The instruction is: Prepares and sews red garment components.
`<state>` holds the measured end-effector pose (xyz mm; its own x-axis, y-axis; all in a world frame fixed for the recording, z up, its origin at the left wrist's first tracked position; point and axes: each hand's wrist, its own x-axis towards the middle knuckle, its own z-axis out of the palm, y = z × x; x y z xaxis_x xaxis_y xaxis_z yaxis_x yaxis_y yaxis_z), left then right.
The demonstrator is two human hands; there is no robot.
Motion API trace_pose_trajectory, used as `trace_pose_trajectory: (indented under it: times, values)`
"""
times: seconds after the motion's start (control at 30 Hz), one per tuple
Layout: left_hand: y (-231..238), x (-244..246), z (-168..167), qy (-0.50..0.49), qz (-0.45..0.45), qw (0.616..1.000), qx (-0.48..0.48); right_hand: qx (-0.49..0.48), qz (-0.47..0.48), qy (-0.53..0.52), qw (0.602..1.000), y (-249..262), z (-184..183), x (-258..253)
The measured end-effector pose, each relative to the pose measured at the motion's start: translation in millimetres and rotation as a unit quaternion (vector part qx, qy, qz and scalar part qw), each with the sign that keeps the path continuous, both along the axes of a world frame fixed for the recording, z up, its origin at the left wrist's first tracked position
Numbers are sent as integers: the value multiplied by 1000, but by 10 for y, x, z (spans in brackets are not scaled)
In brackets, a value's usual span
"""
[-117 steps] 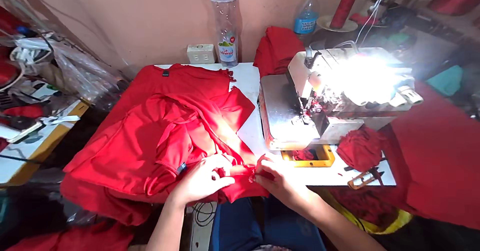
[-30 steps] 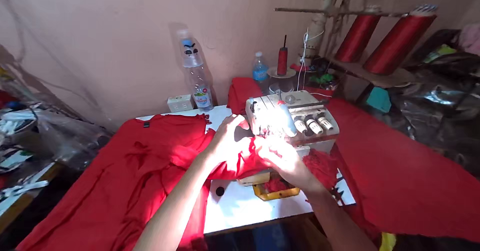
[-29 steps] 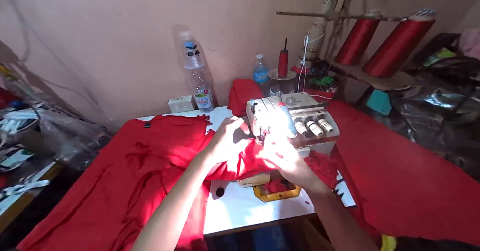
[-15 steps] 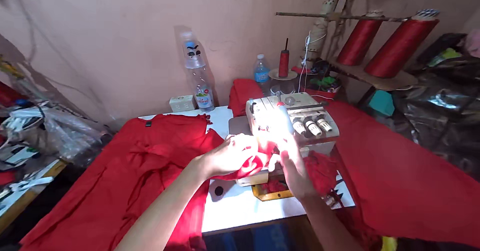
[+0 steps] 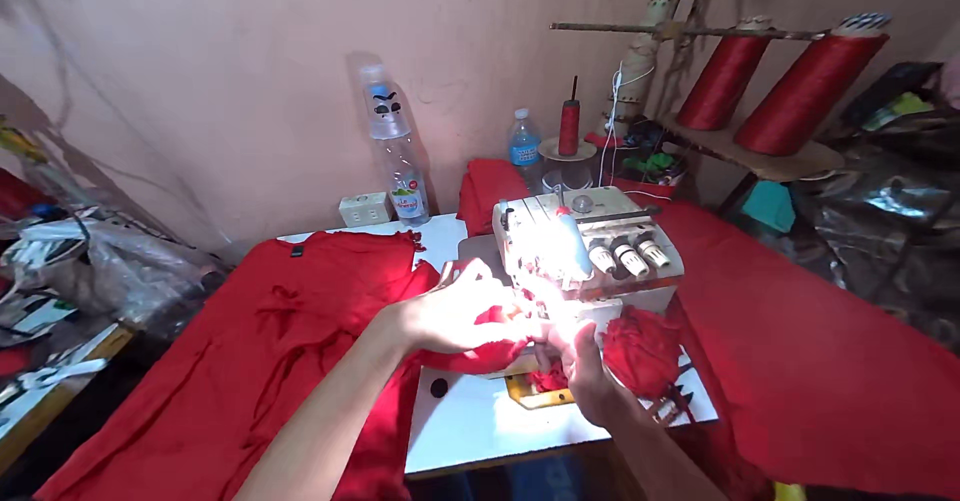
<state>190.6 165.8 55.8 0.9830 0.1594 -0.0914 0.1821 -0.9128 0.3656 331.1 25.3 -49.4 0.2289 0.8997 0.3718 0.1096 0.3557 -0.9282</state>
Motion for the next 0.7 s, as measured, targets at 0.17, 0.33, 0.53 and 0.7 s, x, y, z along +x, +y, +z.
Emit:
trace_pose_trajectory:
  times: [0.17,0.33,0.53,0.7]
  values:
    - [47,-10,-175,-158,37,981,-108,78,-94,-151,981,28,-43,51]
    - [10,67,-360,-114,52,988,-87,176,-138,-107,969,-140,-293,-62]
    - [289,100,-531,-158,62,985,36,141,-162,-40,976,-144,-589,-96]
    - [-281,-50,-369,-212,24,976,37,130,-165,-65,976,67,-491,99]
